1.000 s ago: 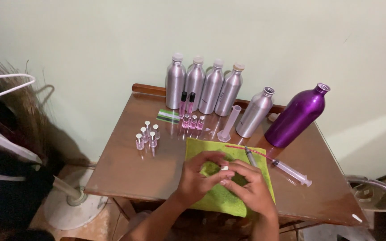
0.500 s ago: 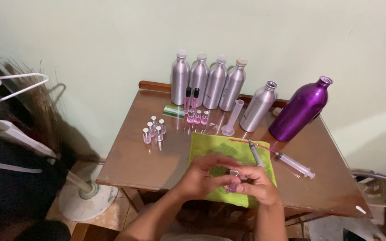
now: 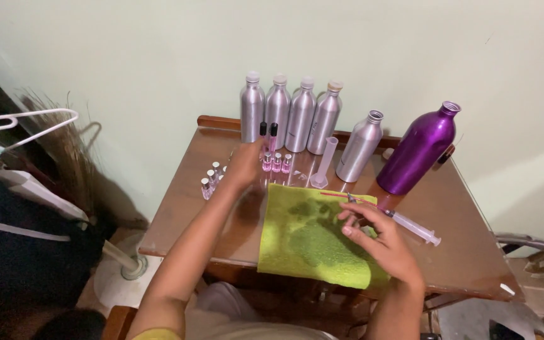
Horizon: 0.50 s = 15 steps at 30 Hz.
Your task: The person refills small perfume bottles by drawing pink liquid into a syringe from a larger container and dispensing it into the smaller vials.
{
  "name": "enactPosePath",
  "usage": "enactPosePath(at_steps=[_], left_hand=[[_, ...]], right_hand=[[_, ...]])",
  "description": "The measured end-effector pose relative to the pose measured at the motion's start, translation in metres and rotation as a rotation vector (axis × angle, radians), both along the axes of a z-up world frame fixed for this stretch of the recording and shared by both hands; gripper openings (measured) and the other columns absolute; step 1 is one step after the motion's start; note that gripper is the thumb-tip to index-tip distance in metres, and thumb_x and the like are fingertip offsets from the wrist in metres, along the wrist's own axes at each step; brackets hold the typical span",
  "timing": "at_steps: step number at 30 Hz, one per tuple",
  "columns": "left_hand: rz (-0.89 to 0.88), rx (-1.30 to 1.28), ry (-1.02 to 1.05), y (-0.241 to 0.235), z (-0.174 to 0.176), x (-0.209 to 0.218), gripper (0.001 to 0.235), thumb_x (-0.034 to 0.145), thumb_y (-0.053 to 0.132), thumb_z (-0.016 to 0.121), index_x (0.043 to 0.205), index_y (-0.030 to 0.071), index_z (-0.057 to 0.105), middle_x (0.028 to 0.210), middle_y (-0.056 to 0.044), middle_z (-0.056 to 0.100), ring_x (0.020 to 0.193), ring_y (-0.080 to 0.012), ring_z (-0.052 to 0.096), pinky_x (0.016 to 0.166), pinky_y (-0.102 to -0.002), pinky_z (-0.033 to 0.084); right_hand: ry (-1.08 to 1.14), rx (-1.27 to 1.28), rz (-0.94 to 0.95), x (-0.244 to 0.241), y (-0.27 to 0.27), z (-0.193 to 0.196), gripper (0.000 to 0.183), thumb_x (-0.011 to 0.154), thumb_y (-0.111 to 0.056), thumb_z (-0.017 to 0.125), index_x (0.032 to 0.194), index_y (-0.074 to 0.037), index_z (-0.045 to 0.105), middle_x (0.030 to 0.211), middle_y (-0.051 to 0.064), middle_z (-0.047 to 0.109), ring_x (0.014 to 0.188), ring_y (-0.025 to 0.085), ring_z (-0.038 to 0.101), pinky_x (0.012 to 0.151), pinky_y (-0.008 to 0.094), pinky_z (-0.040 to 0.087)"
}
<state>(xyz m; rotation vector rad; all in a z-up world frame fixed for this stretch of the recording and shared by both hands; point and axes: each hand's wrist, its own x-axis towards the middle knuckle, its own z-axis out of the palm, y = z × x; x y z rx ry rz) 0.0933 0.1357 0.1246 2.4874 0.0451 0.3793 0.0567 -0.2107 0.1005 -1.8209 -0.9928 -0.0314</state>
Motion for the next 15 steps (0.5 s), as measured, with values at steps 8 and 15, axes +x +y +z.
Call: enactPosePath(at_steps=[8, 15], left_hand=[[0.02, 0.085, -0.058, 0.012, -0.032, 0.03, 0.039, 0.091, -0.022, 0.046, 0.117, 0.002, 0.059, 0.091, -0.017, 0.067, 0.078, -0.0303, 0.066, 0.068, -0.042, 0.052], [0.002, 0.059, -0.161, 0.016, -0.046, 0.04, 0.041, 0.084, -0.027, 0.043, 0.11, 0.0, 0.059, 0.086, -0.018, 0.066, 0.072, -0.0317, 0.062, 0.062, -0.043, 0.049]], right_hand=[[0.0, -0.104, -0.007, -0.014, -0.003, 0.012, 0.046, 0.094, -0.023, 0.068, 0.139, -0.013, 0.062, 0.111, 0.004, 0.076, 0.092, 0.013, 0.072, 0.083, 0.027, 0.064], [0.023, -0.125, 0.002, -0.014, -0.004, 0.011, 0.048, 0.092, -0.021, 0.069, 0.139, -0.013, 0.062, 0.107, 0.004, 0.077, 0.09, 0.012, 0.073, 0.081, 0.025, 0.065]])
